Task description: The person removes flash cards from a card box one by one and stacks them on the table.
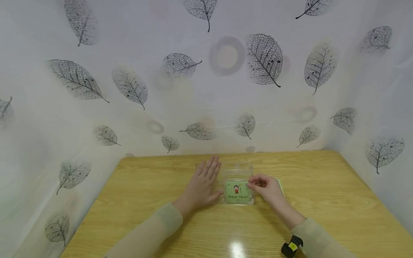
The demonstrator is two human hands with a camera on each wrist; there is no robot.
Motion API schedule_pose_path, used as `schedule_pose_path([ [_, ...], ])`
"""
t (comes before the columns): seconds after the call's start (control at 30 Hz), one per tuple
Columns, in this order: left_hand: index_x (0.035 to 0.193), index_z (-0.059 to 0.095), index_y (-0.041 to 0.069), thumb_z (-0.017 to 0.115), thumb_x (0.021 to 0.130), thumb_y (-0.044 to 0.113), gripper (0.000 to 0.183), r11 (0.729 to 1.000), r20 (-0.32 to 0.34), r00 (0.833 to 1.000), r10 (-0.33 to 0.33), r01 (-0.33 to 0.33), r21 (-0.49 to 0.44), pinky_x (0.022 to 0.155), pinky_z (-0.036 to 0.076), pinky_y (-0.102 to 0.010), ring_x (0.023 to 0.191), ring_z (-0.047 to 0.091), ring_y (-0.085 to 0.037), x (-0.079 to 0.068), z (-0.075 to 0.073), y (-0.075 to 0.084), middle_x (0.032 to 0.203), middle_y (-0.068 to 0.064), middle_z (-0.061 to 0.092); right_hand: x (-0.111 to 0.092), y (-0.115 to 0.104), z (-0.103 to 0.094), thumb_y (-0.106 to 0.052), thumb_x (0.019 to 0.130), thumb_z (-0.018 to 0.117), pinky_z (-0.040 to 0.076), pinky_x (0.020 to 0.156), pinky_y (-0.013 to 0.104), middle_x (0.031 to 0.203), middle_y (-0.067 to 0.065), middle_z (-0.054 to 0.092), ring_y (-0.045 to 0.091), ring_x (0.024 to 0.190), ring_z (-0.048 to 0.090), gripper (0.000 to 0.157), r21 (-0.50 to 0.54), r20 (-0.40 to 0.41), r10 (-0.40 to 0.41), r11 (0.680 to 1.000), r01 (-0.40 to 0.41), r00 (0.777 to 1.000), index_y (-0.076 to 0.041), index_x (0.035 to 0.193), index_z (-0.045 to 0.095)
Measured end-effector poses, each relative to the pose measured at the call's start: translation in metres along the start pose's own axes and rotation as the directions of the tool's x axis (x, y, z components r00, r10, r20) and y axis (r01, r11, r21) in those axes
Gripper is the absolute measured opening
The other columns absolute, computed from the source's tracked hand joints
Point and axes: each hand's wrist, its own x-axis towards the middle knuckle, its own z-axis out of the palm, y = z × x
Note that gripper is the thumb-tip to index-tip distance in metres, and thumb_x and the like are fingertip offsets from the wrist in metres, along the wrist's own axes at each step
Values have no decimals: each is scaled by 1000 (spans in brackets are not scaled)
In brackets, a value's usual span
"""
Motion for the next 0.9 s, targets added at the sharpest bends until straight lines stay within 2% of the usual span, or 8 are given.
schedule_pose_path([
  [0.27,168,17,-1,37,101,76,104,1000,-16,1000,8,-8,14,136,22,-47,167,15,-35,1,1,-1,179,-20,10,0,-2,1,-6,94,79,54,75,19,91,-2,71,7,83,62,17,-9,-4,9,1000,-9,1000,4,106,75],
  [0.6,169,15,-2,36,102,76,104,1000,-10,1000,10,-10,21,136,22,-46,167,15,-35,0,1,0,179,-21,10,-1,0,1,-6,96,76,53,72,19,93,-1,71,6,82,60,16,-12,-3,-4,1000,4,1000,5,108,75],
  [0.77,168,16,-2,36,101,76,105,999,-25,1000,9,-9,34,135,23,-46,167,16,-35,1,2,-1,178,-21,12,-2,-1,1,-6,98,75,53,71,19,95,4,73,5,81,60,18,-7,3,-25,1000,25,1000,7,110,75],
  [0.9,168,18,-1,37,101,76,104,999,-23,1000,8,-7,34,135,23,-46,167,16,-35,1,2,-1,178,-20,12,-1,0,1,-6,98,74,53,71,19,95,3,73,5,81,61,17,-18,1,-39,999,39,999,6,110,75],
])
